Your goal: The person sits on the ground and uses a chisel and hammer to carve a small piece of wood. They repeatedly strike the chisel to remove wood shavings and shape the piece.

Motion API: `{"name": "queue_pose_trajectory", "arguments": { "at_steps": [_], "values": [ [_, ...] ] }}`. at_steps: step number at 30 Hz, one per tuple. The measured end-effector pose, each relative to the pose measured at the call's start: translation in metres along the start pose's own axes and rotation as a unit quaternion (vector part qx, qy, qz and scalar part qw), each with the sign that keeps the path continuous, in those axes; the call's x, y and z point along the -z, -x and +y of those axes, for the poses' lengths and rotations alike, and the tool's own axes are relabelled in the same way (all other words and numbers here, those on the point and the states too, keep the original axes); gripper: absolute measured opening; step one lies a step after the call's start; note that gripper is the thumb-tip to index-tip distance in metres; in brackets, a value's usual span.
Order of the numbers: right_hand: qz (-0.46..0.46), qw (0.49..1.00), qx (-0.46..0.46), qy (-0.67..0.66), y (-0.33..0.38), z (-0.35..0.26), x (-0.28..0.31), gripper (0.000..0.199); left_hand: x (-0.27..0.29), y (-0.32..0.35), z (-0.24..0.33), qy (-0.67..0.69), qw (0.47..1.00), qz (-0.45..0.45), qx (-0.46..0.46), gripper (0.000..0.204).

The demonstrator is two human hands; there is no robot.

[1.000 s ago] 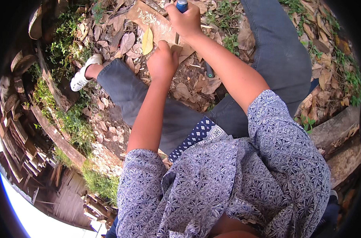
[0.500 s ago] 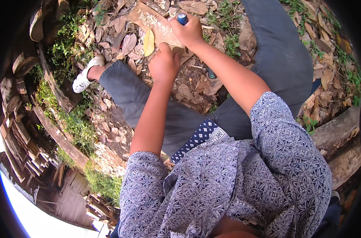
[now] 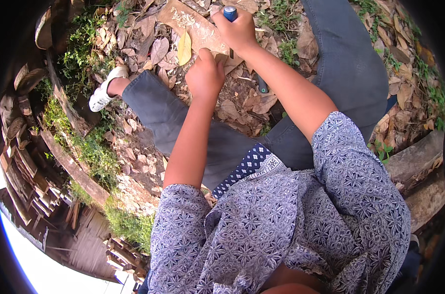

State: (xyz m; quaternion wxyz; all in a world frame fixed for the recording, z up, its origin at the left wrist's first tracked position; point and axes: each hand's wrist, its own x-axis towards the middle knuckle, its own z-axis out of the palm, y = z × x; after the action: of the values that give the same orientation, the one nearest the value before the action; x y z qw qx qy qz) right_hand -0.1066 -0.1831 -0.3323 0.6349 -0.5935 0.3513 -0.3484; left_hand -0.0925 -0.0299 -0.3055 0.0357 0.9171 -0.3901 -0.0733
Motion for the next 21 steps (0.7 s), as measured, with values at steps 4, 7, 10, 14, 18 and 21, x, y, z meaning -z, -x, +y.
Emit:
{"name": "queue_pose_trajectory", "arguments": {
  "at_steps": [4, 7, 10, 14, 18, 21],
  "values": [
    [0.008, 0.991, 0.013, -0.133, -0.014, -0.076, -0.003, 0.027, 0.003, -0.002, 0.001, -0.002, 1.000, -0.002, 0.007, 0.042],
    [0.018, 0.997, 0.041, -0.070, -0.013, -0.037, -0.012, 0.032, 0.004, -0.005, 0.005, -0.004, 1.000, -0.007, 0.006, 0.041],
    [0.004, 1.000, -0.002, 0.004, 0.001, 0.005, -0.009, 0.035, 0.004, -0.008, 0.005, -0.002, 1.000, -0.005, 0.010, 0.041],
    [0.028, 0.999, 0.022, -0.023, -0.005, -0.004, 0.000, 0.034, 0.004, -0.002, 0.004, 0.000, 1.000, -0.010, 0.008, 0.041],
    [-0.005, 0.995, 0.033, -0.090, -0.014, -0.064, -0.007, 0.027, 0.000, -0.003, 0.001, -0.001, 1.000, -0.001, 0.005, 0.041],
    [-0.009, 0.998, 0.051, -0.032, -0.011, -0.022, -0.009, 0.032, 0.002, -0.005, 0.005, -0.003, 1.000, -0.003, 0.002, 0.042]
  ]
}}
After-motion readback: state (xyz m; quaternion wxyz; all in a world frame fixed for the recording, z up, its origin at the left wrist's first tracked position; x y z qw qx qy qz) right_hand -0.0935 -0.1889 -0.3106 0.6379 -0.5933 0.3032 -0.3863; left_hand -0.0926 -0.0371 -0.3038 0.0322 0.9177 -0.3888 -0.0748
